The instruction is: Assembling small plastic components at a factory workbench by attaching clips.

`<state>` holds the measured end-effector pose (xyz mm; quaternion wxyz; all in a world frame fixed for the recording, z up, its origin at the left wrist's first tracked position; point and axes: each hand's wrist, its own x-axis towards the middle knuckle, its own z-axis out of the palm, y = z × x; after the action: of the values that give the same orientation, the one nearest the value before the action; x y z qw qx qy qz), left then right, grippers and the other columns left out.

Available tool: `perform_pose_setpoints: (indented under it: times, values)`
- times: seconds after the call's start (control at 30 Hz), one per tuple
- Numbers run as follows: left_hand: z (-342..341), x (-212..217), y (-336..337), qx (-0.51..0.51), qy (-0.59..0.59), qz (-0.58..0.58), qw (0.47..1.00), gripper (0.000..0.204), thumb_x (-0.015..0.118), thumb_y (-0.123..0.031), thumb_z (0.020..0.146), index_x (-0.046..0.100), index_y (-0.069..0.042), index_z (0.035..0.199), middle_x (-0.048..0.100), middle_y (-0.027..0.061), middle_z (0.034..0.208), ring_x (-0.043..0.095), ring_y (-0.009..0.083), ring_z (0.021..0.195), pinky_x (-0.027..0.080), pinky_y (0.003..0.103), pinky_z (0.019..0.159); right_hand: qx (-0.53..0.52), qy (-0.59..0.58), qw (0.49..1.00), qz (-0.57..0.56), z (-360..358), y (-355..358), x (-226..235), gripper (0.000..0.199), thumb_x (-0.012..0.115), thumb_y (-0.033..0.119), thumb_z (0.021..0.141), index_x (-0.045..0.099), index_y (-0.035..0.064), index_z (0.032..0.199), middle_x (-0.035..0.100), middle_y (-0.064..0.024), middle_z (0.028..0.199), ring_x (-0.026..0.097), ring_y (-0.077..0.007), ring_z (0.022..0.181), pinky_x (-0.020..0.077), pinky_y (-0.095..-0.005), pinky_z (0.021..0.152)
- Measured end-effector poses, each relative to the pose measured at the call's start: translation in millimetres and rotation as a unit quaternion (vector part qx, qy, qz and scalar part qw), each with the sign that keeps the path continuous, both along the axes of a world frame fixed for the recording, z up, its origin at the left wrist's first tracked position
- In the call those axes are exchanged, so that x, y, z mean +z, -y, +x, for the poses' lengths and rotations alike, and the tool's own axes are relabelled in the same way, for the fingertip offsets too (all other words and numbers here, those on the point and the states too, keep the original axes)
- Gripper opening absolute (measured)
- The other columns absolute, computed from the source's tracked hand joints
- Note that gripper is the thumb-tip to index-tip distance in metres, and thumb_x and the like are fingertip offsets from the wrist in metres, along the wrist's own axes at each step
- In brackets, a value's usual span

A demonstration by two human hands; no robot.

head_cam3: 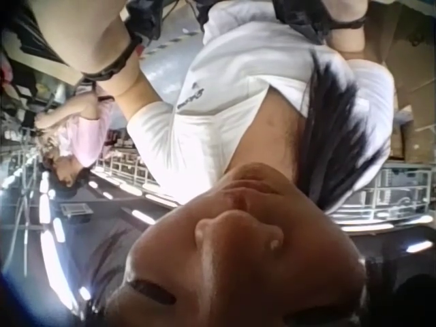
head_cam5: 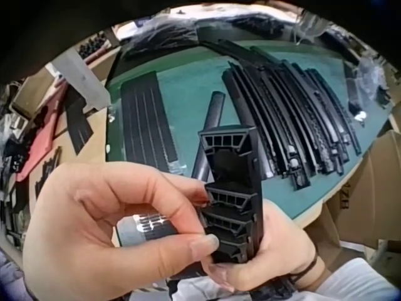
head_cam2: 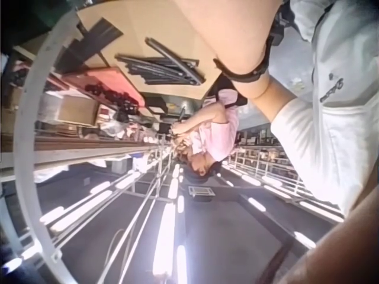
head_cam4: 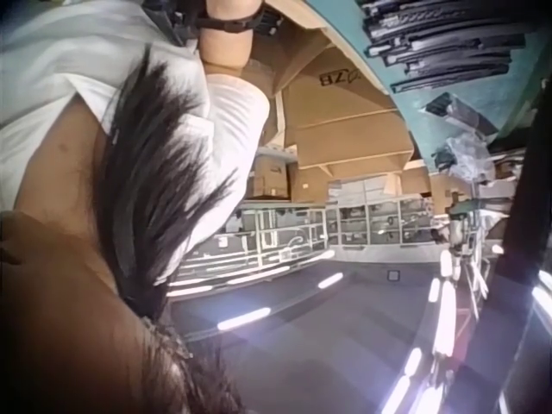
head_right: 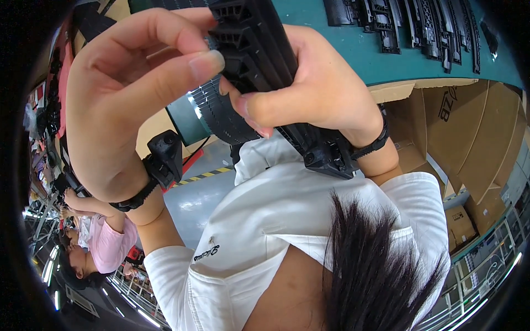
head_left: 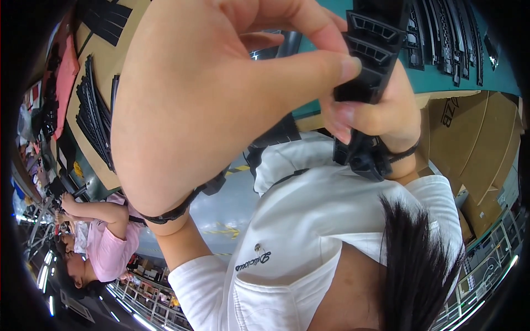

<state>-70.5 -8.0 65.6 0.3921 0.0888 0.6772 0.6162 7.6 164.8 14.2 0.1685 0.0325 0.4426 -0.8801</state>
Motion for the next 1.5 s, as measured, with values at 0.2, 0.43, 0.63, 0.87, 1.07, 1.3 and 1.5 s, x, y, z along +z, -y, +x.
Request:
perform_pose_setpoints:
  times: [0.2, 0.43, 0.63, 0.87, 1.07, 1.3, 1.5]
  values:
    - [4, -4, 4, 0.033, 0.005, 0.003, 0.999, 0.006, 0.059, -0.003, 0.076, 0.057, 0.0, 0.081, 0.061, 0.0089, 0.08, 0.059, 0.0128, 0.075, 0.041, 0.023, 0.077, 0.016, 0.002, 0.999, -0.029, -2, -5, 1, 0.017, 0.058, 0.0, 0.064, 0.051, -0.0031, 0.08, 0.052, -0.0066, 0.06, 0.049, -0.0116, 0.047, 0.0397, -0.0229, 0.045]
    - [3, -20, -21, 0.084, 0.001, 0.004, 0.996, 0.007, 0.059, -0.003, 0.076, 0.057, 0.0, 0.082, 0.061, 0.0082, 0.08, 0.059, 0.0126, 0.075, 0.041, 0.023, 0.076, 0.022, 0.015, 1.0, -0.009, -5, -2, 2, 0.016, 0.057, -0.001, 0.065, 0.05, -0.0026, 0.079, 0.052, -0.0075, 0.06, 0.049, -0.0119, 0.046, 0.0391, -0.0234, 0.044]
    - [-21, -53, -13, 0.106, -0.097, -0.039, 0.989, 0.012, 0.06, -0.007, 0.076, 0.058, 0.0, 0.086, 0.061, 0.0063, 0.081, 0.058, 0.0115, 0.076, 0.042, 0.023, 0.073, -0.002, 0.0, 0.999, -0.05, -3, -12, -12, 0.016, 0.055, 0.0, 0.067, 0.05, -0.0025, 0.082, 0.051, -0.0071, 0.06, 0.05, -0.0128, 0.047, 0.0395, -0.0243, 0.045]
    - [-36, -106, -5, 0.032, -0.415, -0.242, 0.877, 0.016, 0.068, -0.012, 0.064, 0.063, -0.007, 0.079, 0.061, 0.0039, 0.074, 0.057, 0.0163, 0.071, 0.045, 0.025, 0.063, -0.03, -0.014, 0.999, -0.029, -7, -17, -26, 0.017, 0.055, 0.002, 0.069, 0.05, -0.0021, 0.084, 0.05, -0.006, 0.062, 0.051, -0.0134, 0.048, 0.0398, -0.0249, 0.046]
    - [-34, -121, -10, 0.033, -0.556, -0.218, 0.801, 0.019, 0.07, -0.012, 0.062, 0.065, -0.007, 0.079, 0.059, 0.0043, 0.072, 0.055, 0.0139, 0.063, 0.044, 0.022, 0.058, -0.033, -0.005, 0.999, -0.028, -10, -20, -34, 0.015, 0.055, 0.001, 0.069, 0.051, -0.0016, 0.084, 0.051, -0.0061, 0.064, 0.051, -0.0134, 0.049, 0.0398, -0.0246, 0.046]
    - [-25, -118, -27, 0.027, -0.553, -0.271, 0.788, 0.012, 0.067, -0.011, 0.066, 0.064, -0.006, 0.076, 0.058, 0.006, 0.072, 0.054, 0.0179, 0.068, 0.043, 0.024, 0.061, -0.025, 0.004, 0.999, -0.026, -14, -18, -37, 0.014, 0.056, 0.002, 0.069, 0.051, -0.0019, 0.082, 0.051, -0.0063, 0.064, 0.051, -0.0136, 0.049, 0.0405, -0.0245, 0.047]
    - [-34, -115, -22, 0.03, -0.517, -0.244, 0.82, 0.005, 0.066, -0.011, 0.065, 0.064, -0.008, 0.07, 0.061, 0.0034, 0.072, 0.056, 0.0177, 0.067, 0.042, 0.027, 0.059, -0.007, 0.017, 0.999, -0.046, -15, -17, -40, 0.015, 0.057, 0.002, 0.068, 0.051, -0.0026, 0.082, 0.051, -0.0068, 0.064, 0.051, -0.0138, 0.05, 0.042, -0.025, 0.047]
